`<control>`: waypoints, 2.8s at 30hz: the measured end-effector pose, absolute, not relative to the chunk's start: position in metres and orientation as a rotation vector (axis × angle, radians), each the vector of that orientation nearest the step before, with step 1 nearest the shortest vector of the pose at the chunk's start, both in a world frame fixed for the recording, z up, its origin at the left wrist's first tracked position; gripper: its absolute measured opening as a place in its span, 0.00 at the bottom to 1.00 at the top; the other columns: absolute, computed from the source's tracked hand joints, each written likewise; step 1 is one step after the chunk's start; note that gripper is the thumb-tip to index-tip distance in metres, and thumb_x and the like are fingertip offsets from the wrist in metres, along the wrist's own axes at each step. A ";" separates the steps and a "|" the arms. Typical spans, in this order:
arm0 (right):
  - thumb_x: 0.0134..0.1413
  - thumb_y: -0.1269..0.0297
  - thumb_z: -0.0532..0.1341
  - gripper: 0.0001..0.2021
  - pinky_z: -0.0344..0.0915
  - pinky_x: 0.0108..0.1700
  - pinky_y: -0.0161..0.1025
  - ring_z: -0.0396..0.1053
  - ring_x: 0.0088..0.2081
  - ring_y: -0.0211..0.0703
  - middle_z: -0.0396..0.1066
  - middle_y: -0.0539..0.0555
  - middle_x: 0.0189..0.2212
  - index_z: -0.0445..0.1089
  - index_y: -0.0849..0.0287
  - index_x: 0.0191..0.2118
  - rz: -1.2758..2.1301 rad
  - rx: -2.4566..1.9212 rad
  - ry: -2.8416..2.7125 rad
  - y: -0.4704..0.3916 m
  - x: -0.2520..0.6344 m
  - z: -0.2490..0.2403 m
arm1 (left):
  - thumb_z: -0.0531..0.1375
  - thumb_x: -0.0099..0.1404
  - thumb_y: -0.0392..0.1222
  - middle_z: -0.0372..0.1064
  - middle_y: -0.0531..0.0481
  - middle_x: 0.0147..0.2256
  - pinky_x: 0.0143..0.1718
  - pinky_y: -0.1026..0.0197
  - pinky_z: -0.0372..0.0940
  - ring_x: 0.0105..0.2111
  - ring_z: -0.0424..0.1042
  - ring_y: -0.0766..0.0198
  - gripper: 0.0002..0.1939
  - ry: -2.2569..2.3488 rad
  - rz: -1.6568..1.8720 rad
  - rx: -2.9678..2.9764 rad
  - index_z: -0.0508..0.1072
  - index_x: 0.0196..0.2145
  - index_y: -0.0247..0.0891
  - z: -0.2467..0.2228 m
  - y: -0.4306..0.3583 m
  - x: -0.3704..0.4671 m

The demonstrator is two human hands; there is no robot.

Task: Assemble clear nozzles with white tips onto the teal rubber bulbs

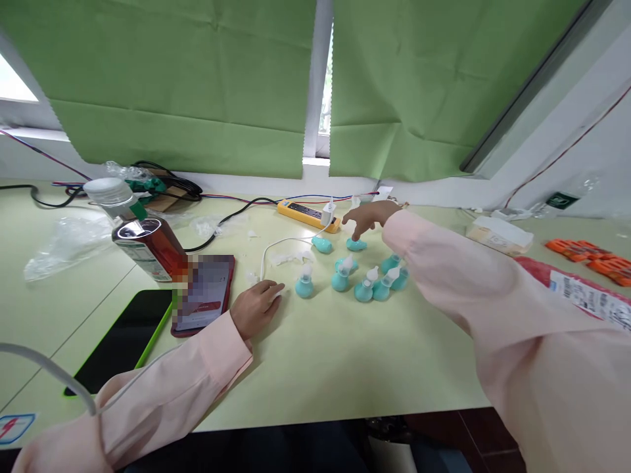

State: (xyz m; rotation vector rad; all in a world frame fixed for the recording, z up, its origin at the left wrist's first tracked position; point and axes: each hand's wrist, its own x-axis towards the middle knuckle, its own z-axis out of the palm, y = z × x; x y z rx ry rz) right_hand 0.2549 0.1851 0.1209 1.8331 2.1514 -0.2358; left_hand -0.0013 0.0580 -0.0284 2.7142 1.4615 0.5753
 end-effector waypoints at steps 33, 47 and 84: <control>0.45 0.66 0.56 0.06 0.63 0.41 0.47 0.58 0.47 0.50 0.52 0.48 0.51 0.65 0.51 0.33 0.160 1.073 3.258 0.011 0.190 0.155 | 0.55 0.53 0.42 0.66 0.43 0.33 0.33 0.55 0.60 0.39 0.61 0.53 0.12 1.610 0.242 2.735 0.69 0.35 0.36 0.001 0.065 -0.010; 0.43 0.70 0.53 0.13 0.63 0.29 0.39 0.61 0.36 0.44 0.58 0.60 0.37 0.59 0.61 0.39 -0.161 1.178 3.351 0.008 0.173 -0.012 | 0.48 0.58 0.42 0.65 0.46 0.39 0.34 0.57 0.61 0.40 0.62 0.57 0.14 1.700 0.411 2.625 0.62 0.43 0.39 -0.001 0.066 -0.002; 0.38 0.71 0.55 0.15 0.62 0.33 0.41 0.61 0.35 0.45 0.59 0.57 0.34 0.57 0.60 0.37 -0.118 1.616 3.402 0.012 0.176 -0.020 | 0.56 0.49 0.37 0.58 0.46 0.33 0.32 0.58 0.62 0.27 0.66 0.63 0.05 1.615 0.724 2.261 0.69 0.26 0.33 -0.008 0.092 0.020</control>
